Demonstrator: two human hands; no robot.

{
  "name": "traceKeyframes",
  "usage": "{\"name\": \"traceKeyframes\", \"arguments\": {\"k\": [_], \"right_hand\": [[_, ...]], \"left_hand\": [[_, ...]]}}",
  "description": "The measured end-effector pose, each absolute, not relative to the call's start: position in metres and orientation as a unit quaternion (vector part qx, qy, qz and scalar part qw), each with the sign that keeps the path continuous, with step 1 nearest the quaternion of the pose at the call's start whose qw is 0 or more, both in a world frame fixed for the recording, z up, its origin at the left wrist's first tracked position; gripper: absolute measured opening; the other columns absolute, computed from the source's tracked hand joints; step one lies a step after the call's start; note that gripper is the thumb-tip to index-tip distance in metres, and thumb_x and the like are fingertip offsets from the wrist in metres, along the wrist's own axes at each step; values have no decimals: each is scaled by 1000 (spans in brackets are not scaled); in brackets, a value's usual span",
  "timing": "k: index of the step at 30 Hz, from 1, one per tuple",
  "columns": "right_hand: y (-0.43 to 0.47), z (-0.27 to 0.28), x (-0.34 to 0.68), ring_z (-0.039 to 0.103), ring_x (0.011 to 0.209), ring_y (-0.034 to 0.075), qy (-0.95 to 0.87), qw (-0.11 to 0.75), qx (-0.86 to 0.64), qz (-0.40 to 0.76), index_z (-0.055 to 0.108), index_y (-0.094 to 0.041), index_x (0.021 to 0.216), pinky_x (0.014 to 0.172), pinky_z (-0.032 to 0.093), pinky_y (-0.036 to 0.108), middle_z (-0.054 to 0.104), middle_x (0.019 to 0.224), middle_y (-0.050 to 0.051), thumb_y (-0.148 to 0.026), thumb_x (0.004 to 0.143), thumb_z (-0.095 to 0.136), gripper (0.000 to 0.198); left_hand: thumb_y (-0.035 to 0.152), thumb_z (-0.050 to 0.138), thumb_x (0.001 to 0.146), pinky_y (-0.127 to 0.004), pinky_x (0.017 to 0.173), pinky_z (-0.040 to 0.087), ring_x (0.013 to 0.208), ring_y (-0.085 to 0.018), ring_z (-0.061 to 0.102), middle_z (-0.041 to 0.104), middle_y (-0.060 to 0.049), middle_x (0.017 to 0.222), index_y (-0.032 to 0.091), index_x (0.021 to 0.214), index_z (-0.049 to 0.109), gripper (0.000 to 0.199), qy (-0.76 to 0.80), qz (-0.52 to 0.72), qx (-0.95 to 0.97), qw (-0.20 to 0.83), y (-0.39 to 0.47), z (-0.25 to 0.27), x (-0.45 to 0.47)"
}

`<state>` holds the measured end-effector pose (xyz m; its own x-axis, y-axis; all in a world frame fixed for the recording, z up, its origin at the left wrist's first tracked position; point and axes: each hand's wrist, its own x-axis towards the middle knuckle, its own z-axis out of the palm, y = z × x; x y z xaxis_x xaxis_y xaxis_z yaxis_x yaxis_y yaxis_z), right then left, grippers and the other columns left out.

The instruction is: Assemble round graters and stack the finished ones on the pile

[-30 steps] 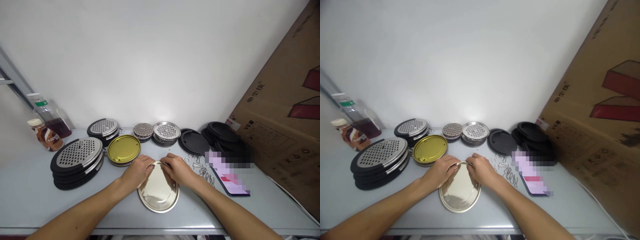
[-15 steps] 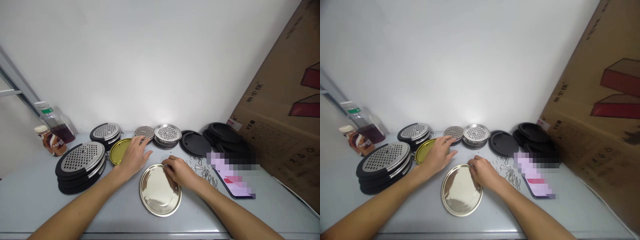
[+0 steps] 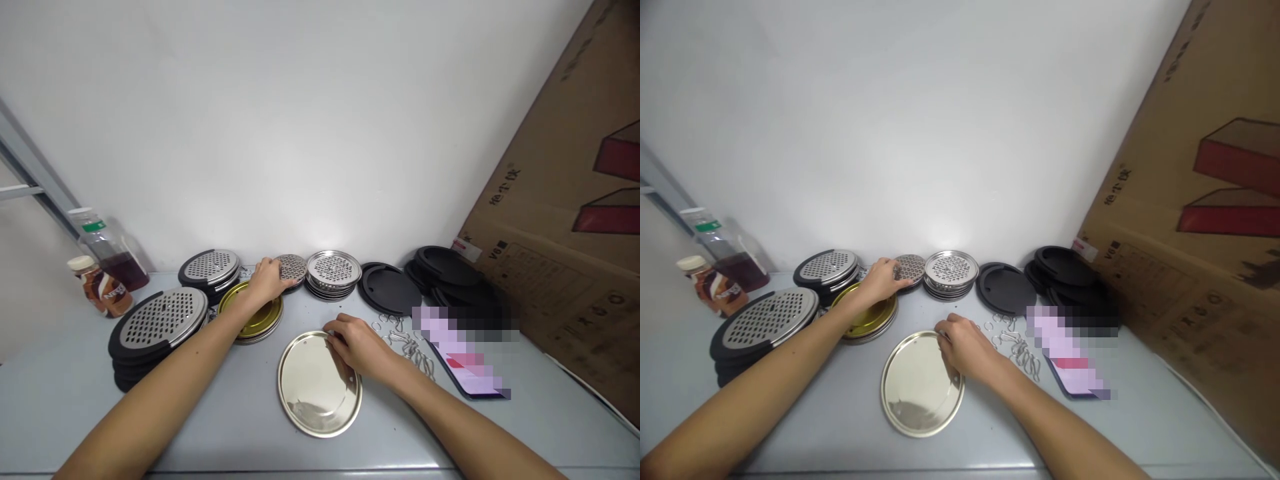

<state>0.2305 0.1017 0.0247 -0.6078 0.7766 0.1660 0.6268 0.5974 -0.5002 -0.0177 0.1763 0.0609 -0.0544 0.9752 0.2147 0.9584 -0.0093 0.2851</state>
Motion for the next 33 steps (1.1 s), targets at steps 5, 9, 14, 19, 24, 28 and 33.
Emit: {"name": "traceKeyframes", "arguments": {"k": [5,9,14,19,24,28,33], "right_hand": [[102,24,231,63,83,18,-876,189,-397,197,71,-20,101,73,43,26,64,89,7,-20,94,48,24],[103,25,231,63,83,18,-873,193,-398,204,71,-20,101,74,44,26,64,89,7,-22,93,48,24],[106,27,234,64,88,20,-867,206,-403,210,71,-19,105,80,45,28,68,94,8,-25,94,48,26],[116,29,240,66,93,22,-849,232,-442,174,70,-15,110,83,45,30,72,101,11,-21,93,45,30],[126,31,248,67,90,23,-828,247,-479,158,71,-16,108,80,46,30,74,98,10,-21,92,45,30],[126,30,248,68,89,22,-830,237,-478,165,71,-17,108,79,46,30,74,96,9,-23,92,47,29],[122,27,246,68,88,22,-840,213,-467,177,70,-16,111,79,46,30,74,99,10,-26,92,50,30]], "left_hand": [[58,69,74,-34,98,42,117,-32,54,57,-17,123,12,115,62,62,698,199,687,28,179,58,-20],[58,70,74,-34,98,42,115,-31,56,58,-15,123,13,113,64,60,698,217,682,29,177,60,-21],[58,69,75,-36,101,41,118,-30,55,59,-15,126,15,112,66,57,695,235,679,25,152,80,-28],[58,72,73,-45,104,42,120,-31,55,59,-11,130,21,110,68,53,619,268,736,62,81,89,-31],[47,81,68,-48,106,43,127,-32,51,51,-8,142,30,120,64,58,532,228,792,195,10,64,-12],[40,85,64,-46,106,44,127,-31,52,50,-8,142,31,124,62,65,507,190,808,232,-2,49,2],[43,85,63,-48,108,39,130,-32,45,53,-8,137,29,123,62,66,479,135,842,207,9,52,6]]}}
